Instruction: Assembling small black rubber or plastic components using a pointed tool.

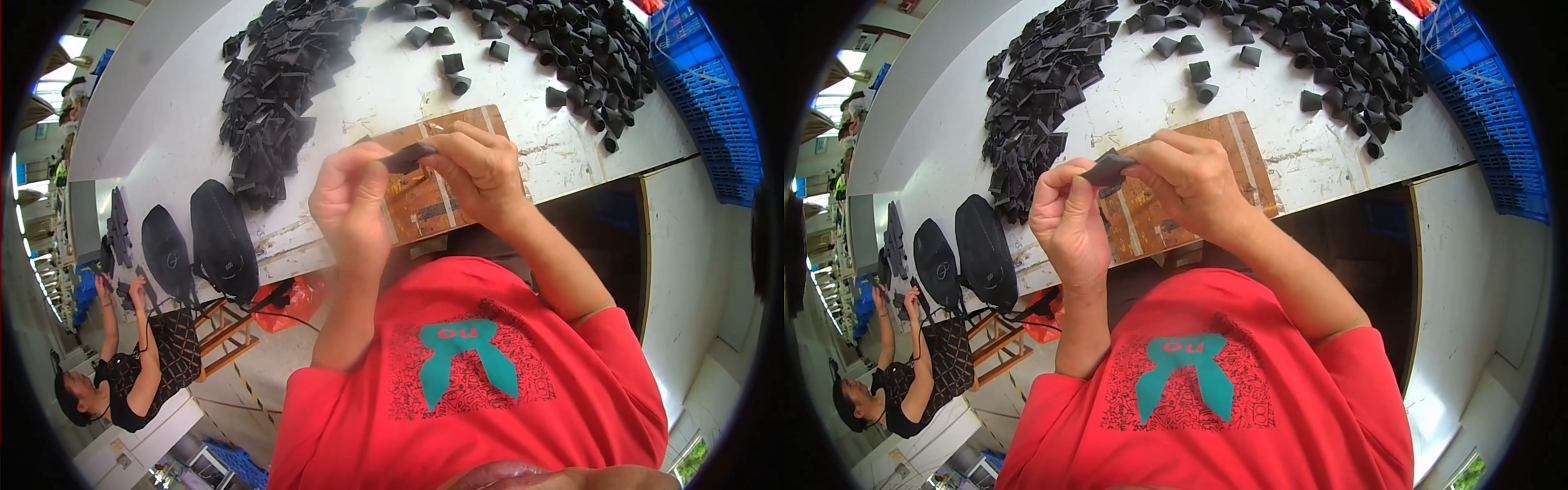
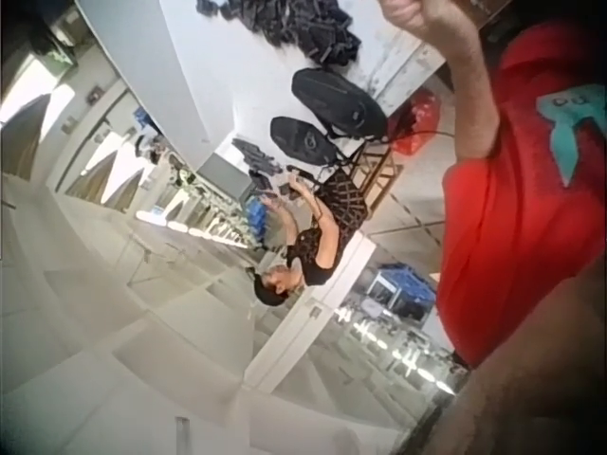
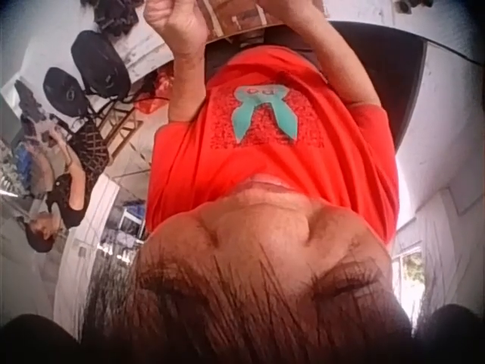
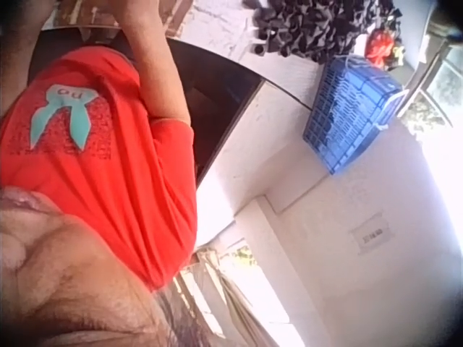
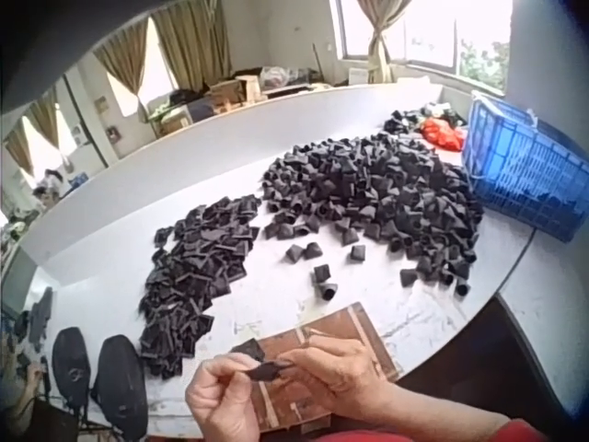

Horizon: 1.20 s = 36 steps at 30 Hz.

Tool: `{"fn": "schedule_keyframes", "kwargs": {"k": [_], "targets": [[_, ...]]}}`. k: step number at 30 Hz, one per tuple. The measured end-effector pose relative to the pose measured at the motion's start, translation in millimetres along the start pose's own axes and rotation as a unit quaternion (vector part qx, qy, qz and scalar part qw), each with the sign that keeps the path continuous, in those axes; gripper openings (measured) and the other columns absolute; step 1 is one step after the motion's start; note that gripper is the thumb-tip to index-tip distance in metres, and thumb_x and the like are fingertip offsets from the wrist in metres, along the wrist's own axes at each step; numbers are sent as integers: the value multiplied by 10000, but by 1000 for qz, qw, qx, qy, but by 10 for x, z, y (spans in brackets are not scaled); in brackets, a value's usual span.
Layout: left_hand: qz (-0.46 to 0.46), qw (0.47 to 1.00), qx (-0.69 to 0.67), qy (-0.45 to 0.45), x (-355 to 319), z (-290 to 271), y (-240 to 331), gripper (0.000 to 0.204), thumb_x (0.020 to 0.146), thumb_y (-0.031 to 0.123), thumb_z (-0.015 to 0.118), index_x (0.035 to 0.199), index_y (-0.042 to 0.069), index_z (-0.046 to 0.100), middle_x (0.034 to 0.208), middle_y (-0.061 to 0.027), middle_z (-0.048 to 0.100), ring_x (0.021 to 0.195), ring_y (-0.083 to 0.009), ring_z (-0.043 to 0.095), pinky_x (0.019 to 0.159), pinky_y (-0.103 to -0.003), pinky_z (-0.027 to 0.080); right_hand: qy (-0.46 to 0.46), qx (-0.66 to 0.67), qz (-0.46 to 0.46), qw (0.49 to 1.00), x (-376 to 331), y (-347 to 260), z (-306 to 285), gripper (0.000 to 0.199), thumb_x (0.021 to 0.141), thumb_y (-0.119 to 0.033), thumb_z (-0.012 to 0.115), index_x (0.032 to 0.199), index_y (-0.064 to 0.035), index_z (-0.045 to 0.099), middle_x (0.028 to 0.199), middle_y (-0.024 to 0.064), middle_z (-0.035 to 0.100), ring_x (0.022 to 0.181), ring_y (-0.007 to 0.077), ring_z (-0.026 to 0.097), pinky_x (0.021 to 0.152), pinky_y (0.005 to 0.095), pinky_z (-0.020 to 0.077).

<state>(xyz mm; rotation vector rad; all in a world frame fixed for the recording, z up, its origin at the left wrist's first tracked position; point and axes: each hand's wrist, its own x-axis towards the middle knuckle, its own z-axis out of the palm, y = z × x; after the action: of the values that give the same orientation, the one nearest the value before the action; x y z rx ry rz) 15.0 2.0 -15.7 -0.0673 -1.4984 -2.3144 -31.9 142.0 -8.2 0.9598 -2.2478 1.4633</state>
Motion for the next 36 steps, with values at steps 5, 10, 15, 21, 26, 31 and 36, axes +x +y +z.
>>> {"fn": "schedule_keyframes", "kwargs": {"k": [5,10,15,21,26,31,36], "targets": [[-56,984,141,-92,139,81,131,143,795,21,580,932,-7,550,902,-69,568,834,-124,525,760,-236,411,40,24,4,999,-55,25,69,147,718,-39,621,856,-23,574,628,97,528,511,233,519,448,305,406],[33,974,209,-80,206,54,94,68,757,16,622,819,-6,604,819,-58,566,706,-110,536,644,-205,433,-50,109,148,982,46,-131,-171,231,720,-73,640,935,-25,571,650,81,518,545,215,519,491,300,421],[59,962,253,-87,220,21,69,69,755,21,624,816,-4,602,777,-57,563,685,-114,528,631,-214,428,-34,-98,-35,994,128,-49,-89,122,678,-61,620,764,-44,536,638,64,474,536,232,496,469,317,402],[73,967,233,-67,170,-7,-13,57,761,34,624,784,-1,585,751,-43,558,663,-104,504,610,-209,406,31,-176,-88,980,98,-64,49,92,667,-33,597,686,-55,510,613,63,444,528,226,486,446,313,390],[-5,997,72,-16,30,38,-20,174,795,-8,563,967,-12,534,904,-58,561,744,-94,497,657,-208,409,13,83,97,992,92,-141,-138,78,772,-65,575,717,-32,530,602,16,503,504,124,493,436,249,371],[-11,998,61,-14,-239,131,93,315,789,-13,523,1093,-54,451,984,-113,539,825,-142,541,723,-239,421,88,509,371,772,-168,-371,-148,144,849,-142,542,766,-27,566,624,9,547,509,61,489,450,180,375],[-11,993,118,15,-303,229,121,148,769,-23,597,896,-19,520,753,-29,571,652,-65,525,582,-191,432,26,586,448,675,-369,-318,-27,184,860,-196,531,787,-33,572,620,7,538,513,65,478,471,184,385]]}}
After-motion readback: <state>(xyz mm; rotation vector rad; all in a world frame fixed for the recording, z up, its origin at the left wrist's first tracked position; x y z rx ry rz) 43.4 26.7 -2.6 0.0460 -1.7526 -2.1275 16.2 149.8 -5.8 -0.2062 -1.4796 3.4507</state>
